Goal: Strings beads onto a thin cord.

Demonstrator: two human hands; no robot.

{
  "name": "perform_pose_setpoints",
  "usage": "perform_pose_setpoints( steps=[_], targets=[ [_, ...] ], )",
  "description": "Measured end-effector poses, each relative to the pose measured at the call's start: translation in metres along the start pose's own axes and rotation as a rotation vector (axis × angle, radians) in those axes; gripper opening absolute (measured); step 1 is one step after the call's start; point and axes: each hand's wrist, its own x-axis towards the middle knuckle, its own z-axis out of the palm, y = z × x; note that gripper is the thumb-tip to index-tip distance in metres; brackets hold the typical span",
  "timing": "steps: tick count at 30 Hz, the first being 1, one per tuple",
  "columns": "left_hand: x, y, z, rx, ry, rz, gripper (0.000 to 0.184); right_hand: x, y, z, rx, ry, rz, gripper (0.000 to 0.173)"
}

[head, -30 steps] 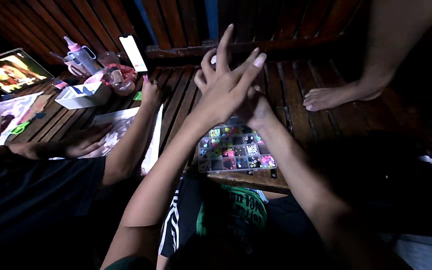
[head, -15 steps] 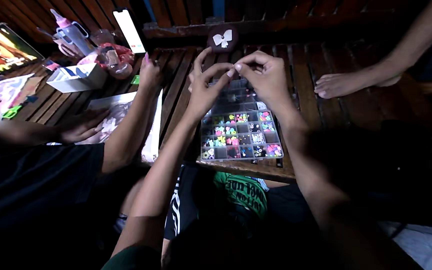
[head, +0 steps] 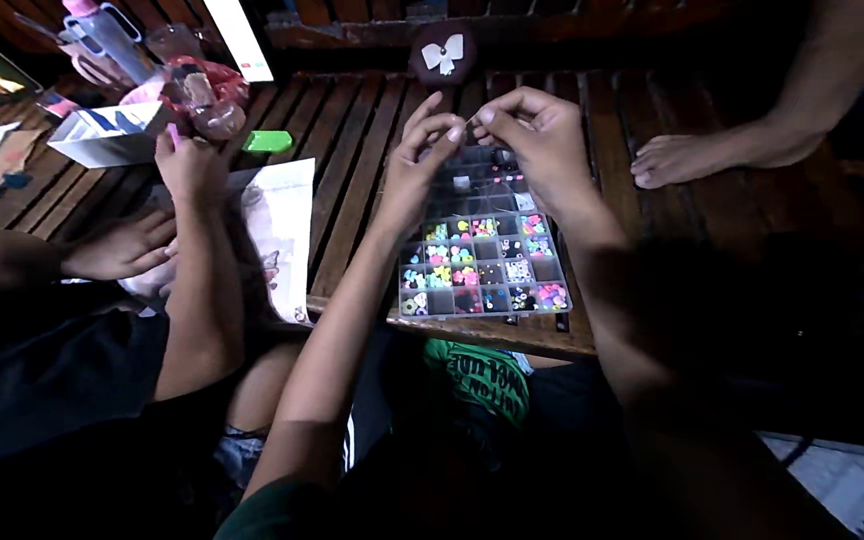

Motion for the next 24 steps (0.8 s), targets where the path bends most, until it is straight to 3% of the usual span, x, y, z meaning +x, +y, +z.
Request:
perform_pose_setpoints(
  steps=[6,16,24],
  targets=[
    [-0.0044,-0.001,-0.0005,-0.072,-0.083,-0.005,0.015,-0.0024,-0.0001,0.0056,0.091,-0.031,0.099,0.005],
    [-0.009,-0.0036,-0.0046,0.069,-0.046,-0.044,0.012,-0.003,0.0052,0.0064,-0.05,-0.099,0.027,0.008],
    [-0.0096,-0.0049,-0.0046,0.051,-0.046,-0.028,0.014,-0.003,0.0055,0.0059,-0.012,-0.105,0.062,0.007]
  ],
)
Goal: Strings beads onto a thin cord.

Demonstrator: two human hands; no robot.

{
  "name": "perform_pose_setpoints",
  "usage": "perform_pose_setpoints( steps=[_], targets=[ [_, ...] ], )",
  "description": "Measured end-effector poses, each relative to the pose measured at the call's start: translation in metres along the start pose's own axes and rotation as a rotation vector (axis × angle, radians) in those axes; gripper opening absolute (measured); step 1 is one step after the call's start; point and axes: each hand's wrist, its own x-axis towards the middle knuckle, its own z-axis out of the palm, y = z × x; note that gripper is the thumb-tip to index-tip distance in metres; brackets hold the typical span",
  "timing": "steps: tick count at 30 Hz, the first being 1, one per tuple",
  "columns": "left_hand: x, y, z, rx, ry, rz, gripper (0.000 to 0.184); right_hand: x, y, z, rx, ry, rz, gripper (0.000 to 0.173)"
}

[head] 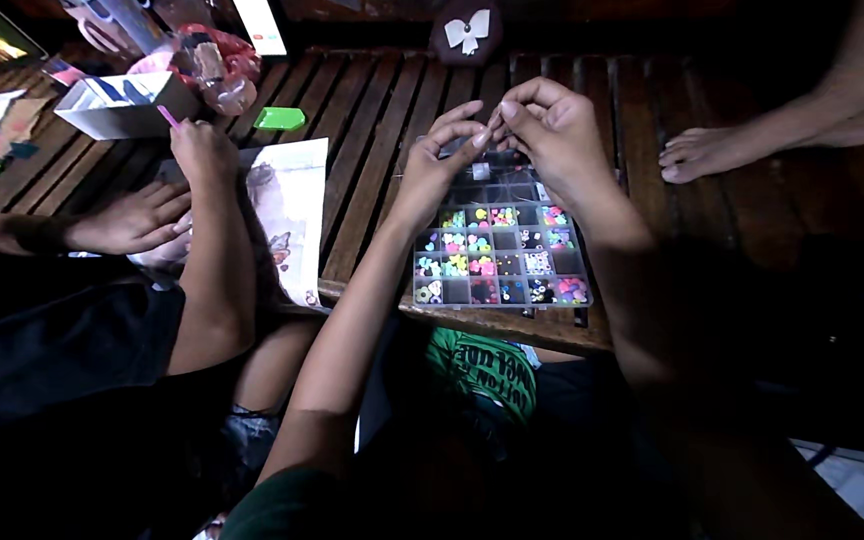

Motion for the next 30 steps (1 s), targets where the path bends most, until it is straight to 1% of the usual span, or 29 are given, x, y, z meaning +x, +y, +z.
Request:
perform_pose_setpoints(
  steps=[10,16,19,25,28,30],
  targets=[
    [-0.0001,-0.0003,-0.0014,0.02,0.029,-0.005,0.015,0.0004,-0.001,0.0016,0.009,0.001,0.032,0.007],
    [-0.0018,0.0053,0.0004,-0.068,0.022,-0.091,0.019,0.0006,0.0013,0.0008,-0.163,0.028,0.012,0.009],
    [-0.0021,0.0056,0.0009,-0.092,0.047,-0.123,0.021,0.0003,0.0015,0.001,-0.179,0.021,0.009,0.01],
    [-0.0018,0.0024,0.0018,-0.09,0.071,-0.133,0.022,0.0005,0.0024,0.001,-0.209,0.026,0.018,0.008],
    [-0.0031,0.0048,0.0031,-0.117,0.107,-0.174,0.023,0.0,0.0046,0.0,-0.277,0.016,-0.024,0.012],
    [-0.0032,0.003,0.0045,-0.131,0.136,-0.176,0.023,-0.0012,0.0034,0.0013,-0.311,0.02,-0.019,0.013]
  ],
)
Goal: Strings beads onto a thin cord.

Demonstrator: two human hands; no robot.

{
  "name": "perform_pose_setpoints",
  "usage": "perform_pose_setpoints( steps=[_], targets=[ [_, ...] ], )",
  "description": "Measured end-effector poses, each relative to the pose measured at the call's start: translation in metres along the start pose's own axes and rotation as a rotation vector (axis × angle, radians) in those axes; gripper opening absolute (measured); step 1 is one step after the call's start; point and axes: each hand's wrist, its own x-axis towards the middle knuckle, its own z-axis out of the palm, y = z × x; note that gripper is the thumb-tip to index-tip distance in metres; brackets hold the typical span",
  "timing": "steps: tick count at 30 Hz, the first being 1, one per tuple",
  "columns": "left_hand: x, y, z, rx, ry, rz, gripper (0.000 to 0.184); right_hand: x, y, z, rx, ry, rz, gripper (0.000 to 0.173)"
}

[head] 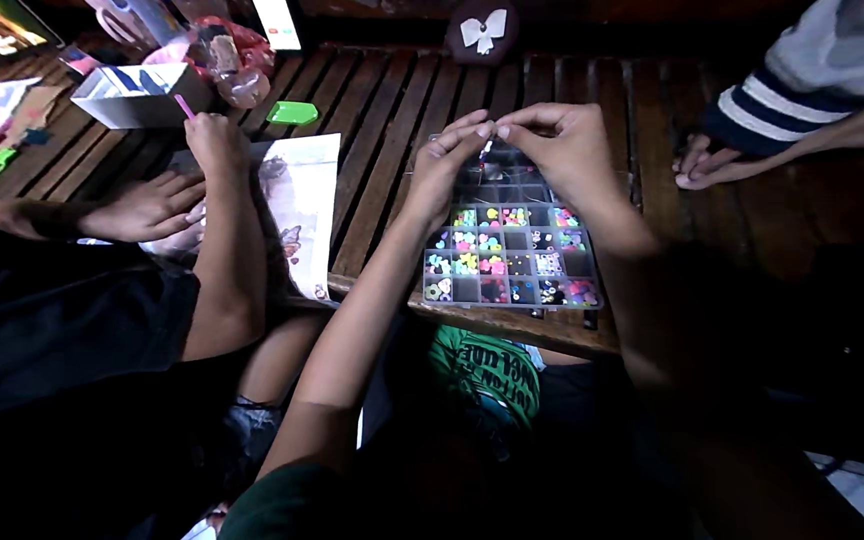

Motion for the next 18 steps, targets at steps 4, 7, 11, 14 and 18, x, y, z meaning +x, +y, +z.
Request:
perform_pose_setpoints(
  steps=[4,7,11,14,18],
  targets=[
    [0.0,-0.001,0.0,-0.008,0.03,-0.008,0.023,-0.003,-0.005,0.004,0.016,-0.006,0.035,0.015],
    [0.0,-0.001,0.0,-0.023,0.04,-0.002,0.022,-0.003,-0.004,0.008,0.056,0.011,0.043,0.013],
    [0.0,-0.001,0.001,-0.003,0.041,-0.012,0.022,-0.003,-0.001,0.012,0.116,0.064,0.123,0.011],
    [0.001,-0.004,0.001,0.028,0.054,0.048,0.017,-0.004,-0.001,0.016,0.199,0.095,0.197,0.009],
    [0.001,-0.003,0.002,0.098,0.095,0.105,0.013,-0.005,0.002,0.019,0.168,0.118,0.19,0.008]
  ],
)
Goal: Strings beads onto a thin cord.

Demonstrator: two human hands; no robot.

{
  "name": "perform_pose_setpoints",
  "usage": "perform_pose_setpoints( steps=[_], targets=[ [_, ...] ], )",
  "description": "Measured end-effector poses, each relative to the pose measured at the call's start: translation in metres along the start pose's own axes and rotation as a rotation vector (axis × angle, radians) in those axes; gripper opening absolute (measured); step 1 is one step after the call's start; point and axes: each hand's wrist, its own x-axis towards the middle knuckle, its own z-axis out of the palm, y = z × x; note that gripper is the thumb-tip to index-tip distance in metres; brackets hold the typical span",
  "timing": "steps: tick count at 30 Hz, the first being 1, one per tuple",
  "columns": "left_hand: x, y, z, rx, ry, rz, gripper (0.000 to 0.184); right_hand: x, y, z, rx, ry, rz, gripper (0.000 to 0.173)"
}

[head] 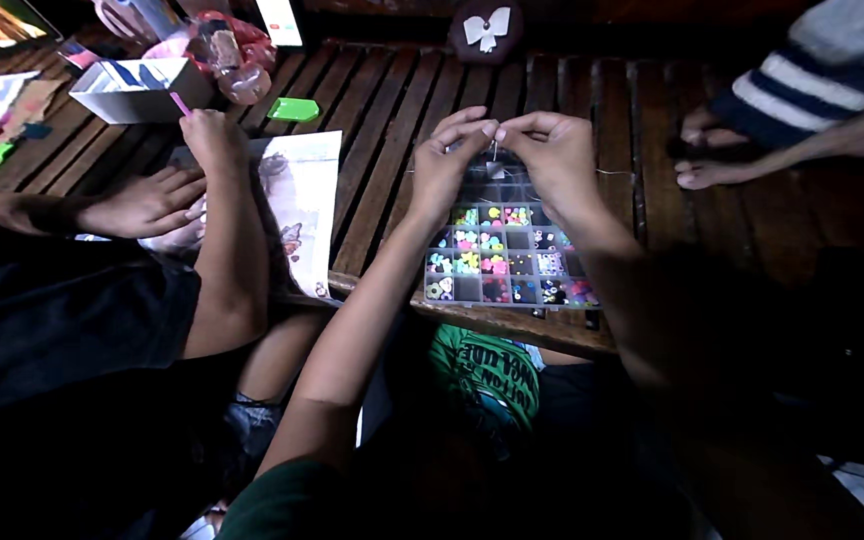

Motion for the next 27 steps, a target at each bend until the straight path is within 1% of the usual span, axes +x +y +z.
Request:
perform_pose_setpoints(
  steps=[2,4,6,8,12,15,21,27],
  targets=[
    [-0.0001,0.0,0.0005,0.036,0.032,0.028,0.011,0.0003,0.0012,0.0001,-0.114,-0.002,-0.058,0.01],
    [0.0003,-0.0024,0.0005,0.087,0.056,0.097,0.009,-0.0002,0.0,-0.0007,-0.21,-0.025,-0.121,0.014],
    [0.0009,-0.0049,-0.0002,0.116,0.061,0.152,0.009,0.0006,-0.0012,-0.0021,-0.233,-0.055,-0.129,0.015],
    [0.001,-0.0061,-0.0003,0.136,0.058,0.171,0.01,0.0023,-0.0003,-0.004,-0.22,-0.092,-0.111,0.015],
    [0.0006,-0.0058,-0.0006,0.157,0.042,0.166,0.012,0.0019,-0.0013,-0.0042,-0.144,-0.158,-0.089,0.015],
    [0.0004,-0.0035,-0.0006,0.179,0.004,0.149,0.013,0.0017,-0.0017,-0.0049,-0.129,-0.165,-0.068,0.015],
    [0.0014,-0.0023,-0.0017,0.171,-0.049,0.101,0.015,0.0026,-0.0016,-0.0057,-0.198,-0.161,-0.082,0.017],
    [0.0017,0.001,-0.0023,0.137,-0.096,0.032,0.019,0.0021,-0.0012,-0.0047,-0.353,-0.142,-0.151,0.019]
  ],
)
